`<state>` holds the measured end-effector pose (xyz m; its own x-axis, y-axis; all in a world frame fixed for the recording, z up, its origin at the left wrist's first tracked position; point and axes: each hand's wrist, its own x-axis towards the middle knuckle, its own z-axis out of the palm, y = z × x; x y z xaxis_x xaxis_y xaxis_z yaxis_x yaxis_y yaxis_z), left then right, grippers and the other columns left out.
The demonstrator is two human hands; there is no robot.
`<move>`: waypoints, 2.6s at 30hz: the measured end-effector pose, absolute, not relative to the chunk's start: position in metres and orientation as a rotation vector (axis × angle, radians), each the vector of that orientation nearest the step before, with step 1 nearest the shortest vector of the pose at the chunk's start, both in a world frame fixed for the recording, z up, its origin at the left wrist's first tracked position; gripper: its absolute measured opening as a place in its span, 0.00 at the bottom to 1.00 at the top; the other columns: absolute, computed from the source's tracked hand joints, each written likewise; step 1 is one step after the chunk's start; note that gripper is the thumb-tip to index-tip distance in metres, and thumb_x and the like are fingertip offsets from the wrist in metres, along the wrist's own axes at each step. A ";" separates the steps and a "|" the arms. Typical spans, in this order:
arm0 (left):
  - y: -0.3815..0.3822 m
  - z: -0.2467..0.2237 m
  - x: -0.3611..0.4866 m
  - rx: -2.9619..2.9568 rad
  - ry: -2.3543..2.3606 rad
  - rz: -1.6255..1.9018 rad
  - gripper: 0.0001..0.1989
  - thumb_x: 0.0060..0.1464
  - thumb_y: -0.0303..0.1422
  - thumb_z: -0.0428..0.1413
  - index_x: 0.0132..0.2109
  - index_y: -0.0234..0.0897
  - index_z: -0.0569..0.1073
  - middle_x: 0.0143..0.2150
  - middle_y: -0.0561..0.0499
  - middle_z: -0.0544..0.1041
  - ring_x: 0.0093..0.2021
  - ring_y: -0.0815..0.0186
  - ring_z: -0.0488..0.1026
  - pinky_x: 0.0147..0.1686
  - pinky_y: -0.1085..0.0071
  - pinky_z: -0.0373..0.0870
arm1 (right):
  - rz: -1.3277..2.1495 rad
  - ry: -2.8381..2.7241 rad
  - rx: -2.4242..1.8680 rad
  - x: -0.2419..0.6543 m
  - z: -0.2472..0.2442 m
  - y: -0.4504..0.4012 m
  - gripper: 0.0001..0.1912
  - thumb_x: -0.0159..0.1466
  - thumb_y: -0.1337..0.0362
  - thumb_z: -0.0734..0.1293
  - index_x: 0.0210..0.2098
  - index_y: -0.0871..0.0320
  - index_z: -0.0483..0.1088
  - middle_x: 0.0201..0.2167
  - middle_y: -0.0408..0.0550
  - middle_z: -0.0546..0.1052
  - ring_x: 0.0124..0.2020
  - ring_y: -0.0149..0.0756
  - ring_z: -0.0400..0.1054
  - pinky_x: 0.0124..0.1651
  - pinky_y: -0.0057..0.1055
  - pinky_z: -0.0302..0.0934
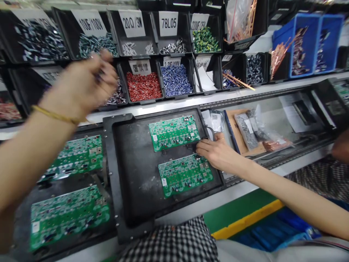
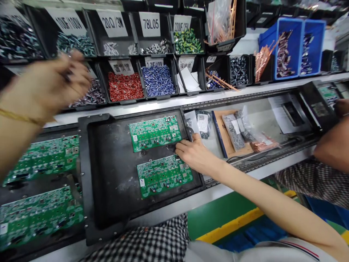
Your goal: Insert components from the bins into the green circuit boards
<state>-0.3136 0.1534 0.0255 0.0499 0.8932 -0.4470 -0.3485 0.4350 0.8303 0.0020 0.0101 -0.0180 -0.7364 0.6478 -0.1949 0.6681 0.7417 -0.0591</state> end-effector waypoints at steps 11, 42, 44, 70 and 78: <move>-0.005 -0.023 -0.218 0.505 0.965 0.654 0.18 0.49 0.43 0.59 0.30 0.29 0.68 0.23 0.56 0.60 0.19 0.80 0.50 0.17 0.81 0.42 | -0.818 2.934 1.669 -0.049 -0.001 0.004 0.09 0.64 0.67 0.59 0.35 0.57 0.71 0.34 0.42 0.78 0.35 0.30 0.69 0.39 0.35 0.45; 0.012 -0.021 -0.232 0.331 0.942 0.674 0.10 0.55 0.33 0.55 0.35 0.27 0.72 0.30 0.51 0.65 0.25 0.78 0.57 0.24 0.80 0.52 | -0.259 2.825 1.742 -0.039 -0.017 0.065 0.10 0.63 0.59 0.60 0.36 0.58 0.68 0.38 0.47 0.75 0.38 0.39 0.66 0.41 0.37 0.41; 0.009 -0.019 -0.235 0.323 0.933 0.702 0.10 0.55 0.33 0.55 0.33 0.27 0.71 0.29 0.52 0.65 0.24 0.78 0.57 0.24 0.80 0.53 | -0.527 2.947 1.584 -0.058 -0.007 0.050 0.09 0.63 0.59 0.60 0.35 0.56 0.68 0.36 0.44 0.76 0.38 0.36 0.67 0.41 0.36 0.41; -0.015 -0.026 -0.267 0.223 1.088 0.670 0.08 0.58 0.28 0.49 0.34 0.27 0.68 0.24 0.54 0.61 0.18 0.80 0.52 0.18 0.80 0.41 | -0.346 2.963 1.188 -0.111 -0.029 0.046 0.11 0.65 0.62 0.57 0.34 0.61 0.68 0.35 0.48 0.74 0.38 0.38 0.66 0.41 0.36 0.38; -0.028 -0.011 -0.231 0.369 0.925 0.548 0.09 0.59 0.28 0.48 0.31 0.29 0.66 0.26 0.53 0.62 0.20 0.79 0.54 0.20 0.79 0.45 | -0.321 2.971 1.348 -0.055 0.010 -0.012 0.13 0.66 0.63 0.57 0.32 0.59 0.70 0.34 0.46 0.76 0.33 0.33 0.67 0.38 0.35 0.40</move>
